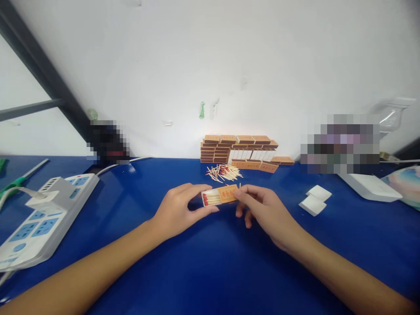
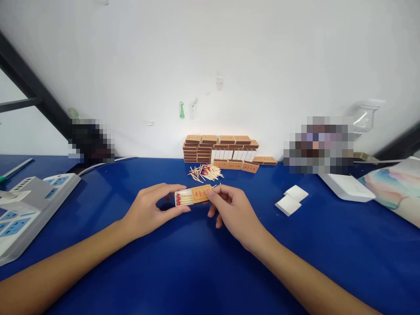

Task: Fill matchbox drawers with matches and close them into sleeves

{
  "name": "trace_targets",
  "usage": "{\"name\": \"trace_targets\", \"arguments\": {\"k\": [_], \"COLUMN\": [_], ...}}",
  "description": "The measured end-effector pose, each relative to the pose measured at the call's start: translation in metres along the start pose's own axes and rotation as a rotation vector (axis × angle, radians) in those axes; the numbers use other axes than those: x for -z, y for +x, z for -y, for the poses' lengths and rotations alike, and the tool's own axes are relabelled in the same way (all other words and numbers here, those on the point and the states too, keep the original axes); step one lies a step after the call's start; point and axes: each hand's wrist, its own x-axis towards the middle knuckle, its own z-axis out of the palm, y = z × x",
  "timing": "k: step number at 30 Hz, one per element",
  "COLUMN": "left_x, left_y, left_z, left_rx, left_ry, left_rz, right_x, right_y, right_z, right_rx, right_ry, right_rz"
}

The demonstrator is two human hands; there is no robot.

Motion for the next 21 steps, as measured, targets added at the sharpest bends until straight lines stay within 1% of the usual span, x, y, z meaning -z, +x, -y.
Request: {"name": "trace_targets", "arguments": {"k": [3,5,6,8,9,11,12,15,17,19,20,21], "left_x": [-0.001,-0.002,-0.002,-0.002,-0.002,-0.002,-0.002,0.0,0.001,0.003,0.003,0.004], "left_y": [-0.001,-0.001,-0.001,-0.002,-0.002,-0.002,-0.002,-0.001,0.0,0.001,0.001,0.002], "left_z": [0.0,0.001,0.001,0.002,0.002,0.002,0.001,0.0,0.0,0.0,0.0,0.0], "left_rx": [0.056,0.091,0.105,0.118,0.113,0.088,0.072,0.035,0.02,0.006,-0.001,-0.006], "left_ry": [0.0,-0.008,-0.008,-0.008,-0.01,-0.02,-0.025,-0.031,-0.031,-0.016,0.001,0.024], "left_rz": [0.019,0.034,0.052,0.111,0.152,0.235,0.264,0.304,0.302,0.29,0.283,0.281], "right_x": [0.015,0.033,0.044,0.068,0.079,0.096,0.101,0.107,0.105,0.101,0.098,0.093], "right_y": [0.009,0.017,0.022,0.032,0.036,0.043,0.045,0.047,0.046,0.044,0.044,0.043], "right_z": [0.003,0.006,0.007,0.007,0.006,0.001,-0.003,-0.015,-0.02,-0.02,-0.019,-0.016], "right_rx": [0.024,0.068,0.103,0.167,0.156,0.056,0.023,-0.003,0.057,0.202,0.304,0.406], "right_ry": [-0.077,-0.196,-0.304,-0.667,-0.833,-1.071,-1.162,-1.307,-1.339,-1.355,-1.344,-1.314], "right_rz": [-0.108,-0.195,-0.218,-0.195,-0.182,-0.146,-0.167,-0.267,-0.334,-0.381,-0.369,-0.32]}}
